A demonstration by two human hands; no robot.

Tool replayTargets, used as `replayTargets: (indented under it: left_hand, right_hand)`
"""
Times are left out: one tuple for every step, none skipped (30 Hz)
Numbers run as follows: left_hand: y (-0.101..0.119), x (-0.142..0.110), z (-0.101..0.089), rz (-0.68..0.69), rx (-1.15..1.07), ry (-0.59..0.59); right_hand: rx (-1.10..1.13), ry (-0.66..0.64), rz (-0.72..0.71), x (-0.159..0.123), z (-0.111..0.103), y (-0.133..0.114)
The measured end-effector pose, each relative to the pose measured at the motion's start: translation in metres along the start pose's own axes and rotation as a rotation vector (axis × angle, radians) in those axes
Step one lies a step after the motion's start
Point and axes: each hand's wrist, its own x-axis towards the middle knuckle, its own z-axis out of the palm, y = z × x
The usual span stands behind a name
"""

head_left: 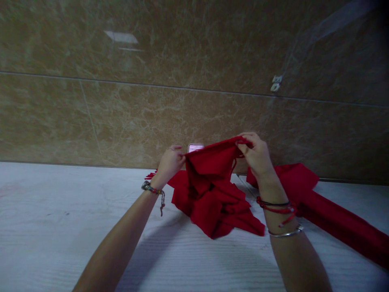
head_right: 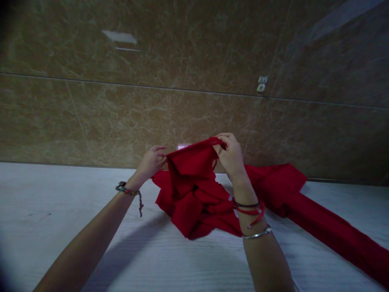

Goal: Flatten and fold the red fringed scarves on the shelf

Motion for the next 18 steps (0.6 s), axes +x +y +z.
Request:
replayTargets:
  left_hand:
    - [-0.001,-0.001,-0.013,-0.027,0.017,0.102]
    - [-0.002,-0.002,-0.026,-0.06,0.042,0.245]
    - [-0.004,-0.003,-0.04,-0.056,0.067,0.365]
    - [-0.005,-0.004,-0.052,-0.075,0.082,0.477]
    - [-0.006,-0.004,-0.062,-0.11,0.088,0.551]
    - [-0.007,-0.004,-0.068,-0.141,0.073,0.571]
    - [-0.007,-0.003,-0.069,-0.165,0.033,0.527]
    - [-0.005,-0.003,-0.066,-0.163,-0.025,0.413]
    - [-0.002,-0.002,-0.058,-0.133,-0.091,0.252]
    - [0.003,-0.003,-0.048,-0.081,-0.159,0.071]
    - [0.011,-0.005,-0.035,-0.021,-0.202,-0.098]
    - [0.019,-0.008,-0.021,0.018,-0.201,-0.179]
    - [0.03,-0.013,-0.008,0.035,-0.175,-0.187]
    - [0.04,-0.018,0.003,0.036,-0.144,-0.174]
    - [0.05,-0.023,0.012,0.036,-0.123,-0.155]
    - [0.059,-0.027,0.018,0.032,-0.106,-0.128]
    - [0.066,-0.031,0.022,0.029,-0.093,-0.106]
    - [0.071,-0.033,0.024,0.026,-0.08,-0.086]
  right_hand:
    - [-0.029,0.005,0.008,0.0,0.002,0.004]
    - [-0.059,0.008,0.02,0.0,0.004,0.009]
    - [-0.083,0.004,0.034,-0.001,0.007,0.013]
    - [-0.094,-0.011,0.047,-0.002,0.011,0.017]
    - [-0.091,-0.039,0.055,-0.003,0.014,0.021]
    - [-0.078,-0.079,0.063,-0.004,0.018,0.024]
    - [-0.062,-0.128,0.075,-0.006,0.021,0.027]
    - [-0.047,-0.182,0.093,-0.008,0.024,0.028]
    - [-0.04,-0.23,0.113,-0.009,0.026,0.028]
    - [-0.04,-0.269,0.133,-0.011,0.029,0.027]
    - [-0.045,-0.292,0.147,-0.013,0.031,0.026]
    - [-0.05,-0.3,0.149,-0.014,0.033,0.023]
    - [-0.049,-0.298,0.139,-0.015,0.034,0.02]
    - [-0.041,-0.29,0.123,-0.016,0.035,0.016]
    - [-0.028,-0.28,0.102,-0.016,0.036,0.012]
    - [-0.016,-0.271,0.079,-0.017,0.037,0.008]
    - [-0.009,-0.261,0.054,-0.017,0.037,0.005]
    - [-0.009,-0.25,0.033,-0.017,0.038,0.003]
